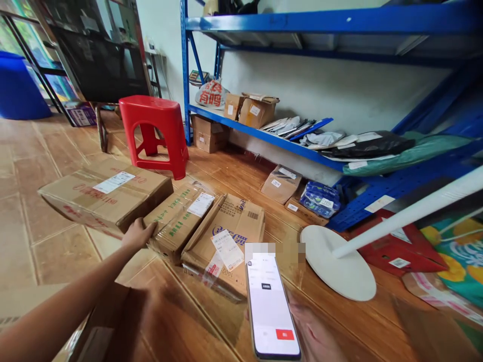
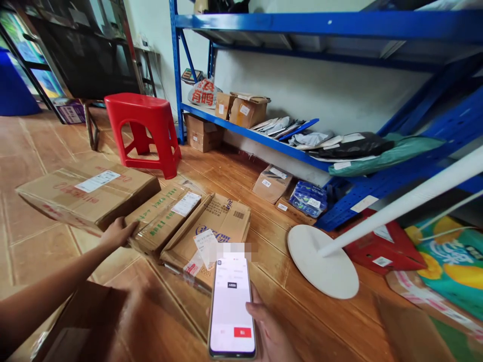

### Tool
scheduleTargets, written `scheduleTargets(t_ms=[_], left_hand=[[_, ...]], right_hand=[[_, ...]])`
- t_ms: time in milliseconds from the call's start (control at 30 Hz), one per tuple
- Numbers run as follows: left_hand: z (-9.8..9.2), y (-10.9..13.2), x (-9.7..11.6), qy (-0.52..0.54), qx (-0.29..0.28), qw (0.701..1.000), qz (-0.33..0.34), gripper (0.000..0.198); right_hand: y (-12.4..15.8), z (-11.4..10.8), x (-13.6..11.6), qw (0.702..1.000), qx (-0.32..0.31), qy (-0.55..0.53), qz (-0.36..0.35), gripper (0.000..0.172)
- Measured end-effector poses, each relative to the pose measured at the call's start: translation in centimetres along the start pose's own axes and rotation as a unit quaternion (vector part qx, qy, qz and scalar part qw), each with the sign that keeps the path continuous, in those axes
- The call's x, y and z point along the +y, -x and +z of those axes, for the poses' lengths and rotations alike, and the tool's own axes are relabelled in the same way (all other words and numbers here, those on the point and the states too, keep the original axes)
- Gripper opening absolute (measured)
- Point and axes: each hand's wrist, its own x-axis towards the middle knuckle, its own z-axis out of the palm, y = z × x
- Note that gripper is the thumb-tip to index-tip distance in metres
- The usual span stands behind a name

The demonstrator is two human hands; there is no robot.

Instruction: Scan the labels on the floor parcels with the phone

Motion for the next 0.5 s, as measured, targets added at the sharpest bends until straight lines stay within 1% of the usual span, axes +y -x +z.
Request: scheduleTargets(t_ms=[33, 100, 200, 267, 300, 367, 433, 500], left_hand=[[0.3, 0.1, 0.1, -0.019, 0.004, 1.0, -0.007, 0.081], [0.7, 0.6, 0.1, -0.041, 0.005, 0.999, -0.007, 0.086], [0.9, 1.5, -0.4, -0.063, 0.0, 0.998, 0.014, 0.089], [0.9, 2.1, -1.0, -0.079, -0.007, 0.996, 0.033, 0.087], [0.9, 2.4, -1.3, -0.09, -0.01, 0.995, 0.042, 0.086], [1.2, 3.0, -1.9, -0.116, -0.01, 0.991, 0.063, 0.082], [1.6, 3.2, -2.4, -0.141, -0.007, 0.985, 0.095, 0.074], [1.9, 3.1, -2.9, -0.187, -0.004, 0.97, 0.154, 0.06]], right_hand=[[-0.6, 0.2, -0.1, 1.0, -0.029, 0.001, 0.013, 0.041], [-2.2, 0.8, 0.1, 0.995, -0.085, 0.005, 0.042, 0.041], [-5.4, 2.0, 1.2, 0.985, -0.156, 0.012, 0.072, 0.053], [-8.1, 3.0, 2.5, 0.979, -0.183, 0.013, 0.087, 0.061], [-9.5, 3.6, 3.3, 0.978, -0.188, 0.01, 0.088, 0.065], [-12.4, 4.7, 5.0, 0.983, -0.175, 0.013, 0.059, 0.069], [-15.4, 5.7, 6.7, 0.99, -0.141, 0.032, -0.006, 0.071], [-18.3, 6.6, 8.1, 0.989, -0.105, 0.064, -0.084, 0.068]])
